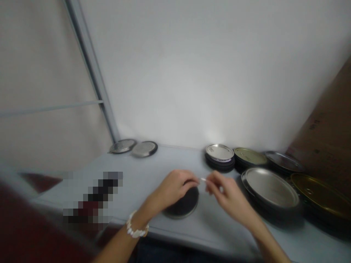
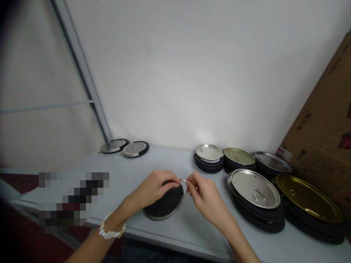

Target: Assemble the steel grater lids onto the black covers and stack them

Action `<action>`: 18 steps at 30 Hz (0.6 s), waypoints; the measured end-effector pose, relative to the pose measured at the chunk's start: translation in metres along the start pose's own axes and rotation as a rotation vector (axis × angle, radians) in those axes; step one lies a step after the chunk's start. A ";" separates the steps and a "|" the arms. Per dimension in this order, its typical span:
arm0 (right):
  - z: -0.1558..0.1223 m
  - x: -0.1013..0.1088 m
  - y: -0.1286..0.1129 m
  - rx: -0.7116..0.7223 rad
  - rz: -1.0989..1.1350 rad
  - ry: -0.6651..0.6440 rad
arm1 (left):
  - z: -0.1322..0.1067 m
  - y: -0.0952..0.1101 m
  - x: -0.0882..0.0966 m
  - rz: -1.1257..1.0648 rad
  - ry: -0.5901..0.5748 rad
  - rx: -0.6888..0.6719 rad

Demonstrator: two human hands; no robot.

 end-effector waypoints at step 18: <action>-0.001 -0.001 -0.006 0.026 0.007 -0.016 | 0.003 0.003 -0.005 -0.086 0.063 0.025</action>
Point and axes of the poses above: each hand's wrist, its own z-axis towards the middle knuckle, its own x-axis out of the back of the hand, y = z × x, the point moved 1 cm from there along z, towards the middle knuckle, and after that the axes turned 7 degrees about -x, right-handed, at the moved point
